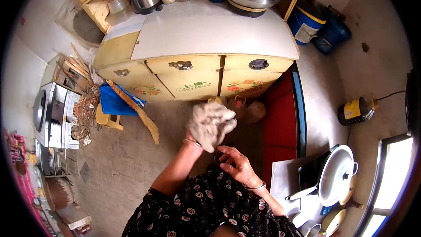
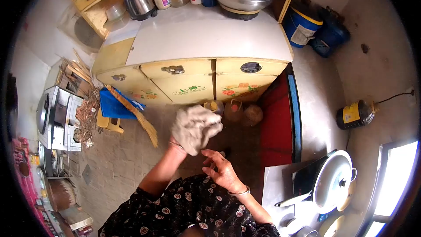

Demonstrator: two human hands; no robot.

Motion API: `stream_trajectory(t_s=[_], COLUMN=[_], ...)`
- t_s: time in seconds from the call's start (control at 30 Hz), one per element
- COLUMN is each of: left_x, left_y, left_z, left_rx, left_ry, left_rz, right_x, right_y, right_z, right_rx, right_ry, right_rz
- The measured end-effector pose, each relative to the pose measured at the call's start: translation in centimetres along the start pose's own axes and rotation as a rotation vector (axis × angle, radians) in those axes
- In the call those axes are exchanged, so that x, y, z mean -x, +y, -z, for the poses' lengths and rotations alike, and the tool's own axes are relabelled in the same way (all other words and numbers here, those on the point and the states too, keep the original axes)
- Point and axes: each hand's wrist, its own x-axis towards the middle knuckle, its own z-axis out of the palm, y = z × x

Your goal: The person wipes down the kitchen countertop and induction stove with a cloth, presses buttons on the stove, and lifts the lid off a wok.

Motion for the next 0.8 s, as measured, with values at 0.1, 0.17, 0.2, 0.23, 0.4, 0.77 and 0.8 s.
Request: stream_trajectory(t_s=[0.1, 0.17, 0.2, 0.23, 0.4, 0.77, 0.8], left_x=[-4.1, -8.0, -10.2, -12.3, -23.4, -36.1, -35.8], left_y=[5.4, 10.0, 12.5, 14.8, 23.2, 9.5, 8.0], left_z=[-0.8, 0.8, 2.3, 3.9, 18.0, 10.4, 7.6], left_rx=[-0.578, -0.573, -0.441, -0.366, -1.227, -2.089, -1.771], left_ry=[0.248, 0.218, 0.158, 0.141, 0.841, 0.401, 0.29], left_rz=[-0.325, -0.404, -0.399, -0.392, -0.306, -0.434, -0.394], right_x=[-2.0, -3.1, -3.5, -3.7, -4.5, -5.9, -6.5], right_y=[0.7, 0.7, 1.0, 1.6, 2.5, 1.8, 1.5], right_z=[2.8, 4.7, 5.6, 6.5, 10.2, 10.5, 10.2], right_rx=[-0.041, -0.096, -0.116, -0.137, -0.187, -0.385, -0.398], right_ry=[0.025, 0.055, 0.065, 0.076, 0.183, 0.491, 0.493], right_rz=[-0.012, -0.034, -0.059, -0.085, -0.25, -0.489, -0.501])
